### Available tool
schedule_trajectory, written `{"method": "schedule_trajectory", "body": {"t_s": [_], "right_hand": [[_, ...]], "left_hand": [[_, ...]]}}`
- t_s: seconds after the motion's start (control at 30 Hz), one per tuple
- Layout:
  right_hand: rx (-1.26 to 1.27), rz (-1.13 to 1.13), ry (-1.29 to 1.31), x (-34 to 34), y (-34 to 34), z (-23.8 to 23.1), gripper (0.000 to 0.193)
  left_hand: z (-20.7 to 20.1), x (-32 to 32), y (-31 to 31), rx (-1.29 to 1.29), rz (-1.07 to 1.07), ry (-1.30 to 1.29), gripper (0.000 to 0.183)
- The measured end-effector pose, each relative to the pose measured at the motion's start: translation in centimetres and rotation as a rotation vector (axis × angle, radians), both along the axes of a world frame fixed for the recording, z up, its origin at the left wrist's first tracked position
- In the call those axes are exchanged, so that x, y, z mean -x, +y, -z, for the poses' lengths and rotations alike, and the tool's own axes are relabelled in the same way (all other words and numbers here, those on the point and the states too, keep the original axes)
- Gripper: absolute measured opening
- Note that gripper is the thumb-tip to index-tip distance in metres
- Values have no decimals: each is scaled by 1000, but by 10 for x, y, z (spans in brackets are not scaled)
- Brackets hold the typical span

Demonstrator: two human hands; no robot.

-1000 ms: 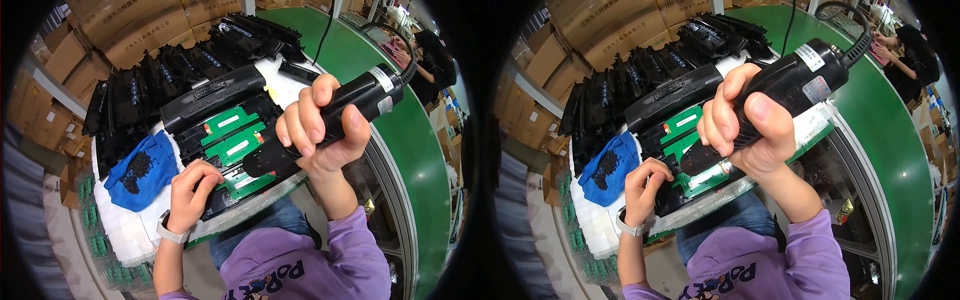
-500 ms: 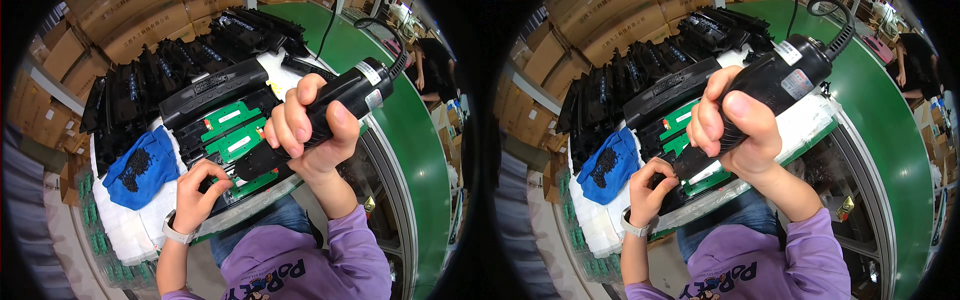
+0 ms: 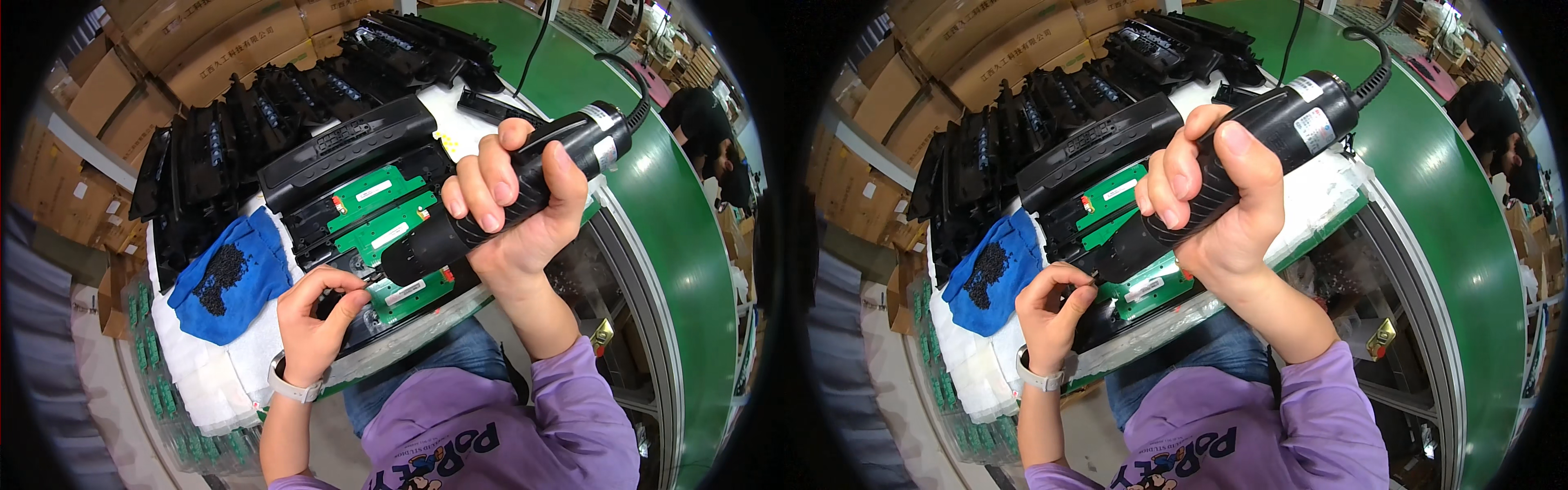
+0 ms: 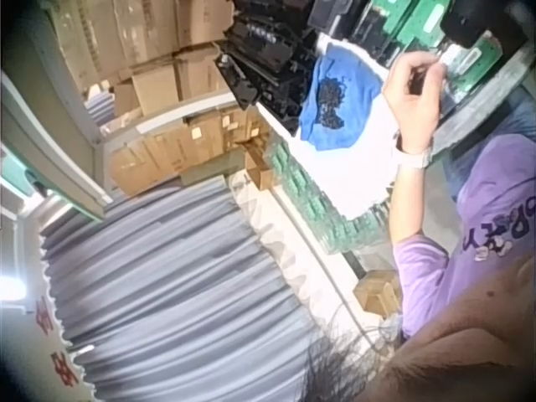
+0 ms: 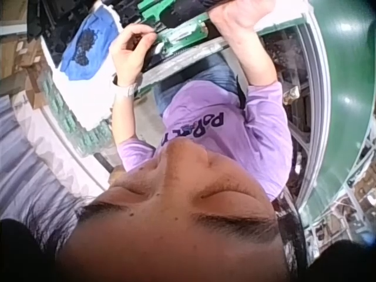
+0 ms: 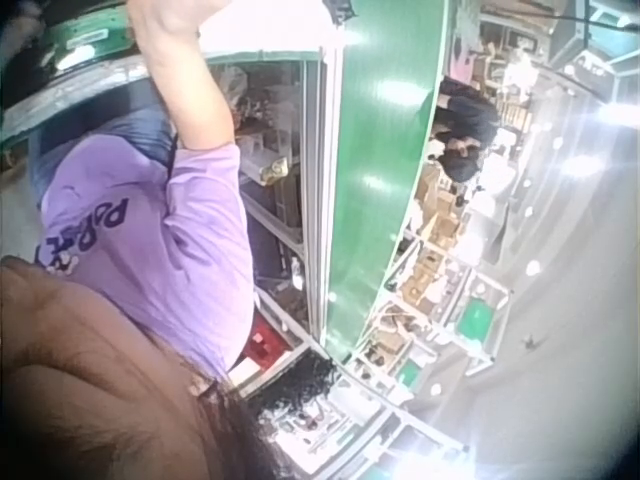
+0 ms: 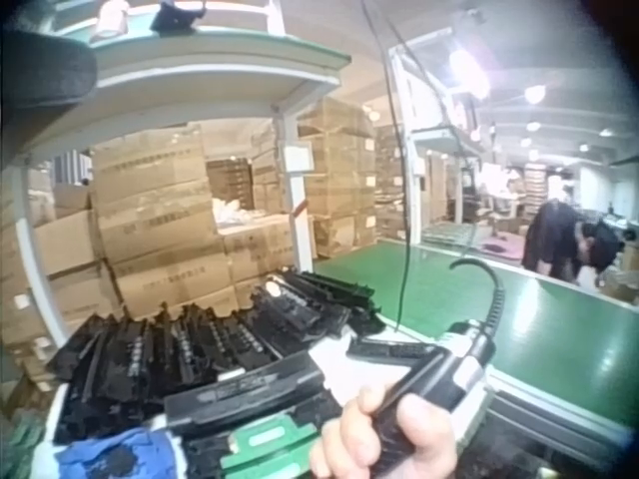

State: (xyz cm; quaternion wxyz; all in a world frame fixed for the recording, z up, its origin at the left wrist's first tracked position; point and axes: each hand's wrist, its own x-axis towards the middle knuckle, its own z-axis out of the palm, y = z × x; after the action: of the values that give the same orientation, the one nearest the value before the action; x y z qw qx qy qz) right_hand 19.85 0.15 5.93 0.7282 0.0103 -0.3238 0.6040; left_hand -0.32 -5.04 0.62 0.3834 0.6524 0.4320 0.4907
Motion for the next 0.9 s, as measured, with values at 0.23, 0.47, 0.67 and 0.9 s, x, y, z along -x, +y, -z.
{"method": "schedule_trajectory", "body": {"t_s": [0.23,0.47,0.67,0.9], "right_hand": [[-8,-7,1,2,-3,1,25],[31,-13,12,0,-2,-2,25],[-85,-77,-454,-37,9,-12,31],[-60,155,-722,-41,14,-9,28]], "left_hand": [[2,-6,-9,139,-58,-160,7],[-4,-10,-12,237,-10,-183,12],[-16,-22,-13,-322,86,585,70],[-2,-26,-17,-399,145,904,53]]}}
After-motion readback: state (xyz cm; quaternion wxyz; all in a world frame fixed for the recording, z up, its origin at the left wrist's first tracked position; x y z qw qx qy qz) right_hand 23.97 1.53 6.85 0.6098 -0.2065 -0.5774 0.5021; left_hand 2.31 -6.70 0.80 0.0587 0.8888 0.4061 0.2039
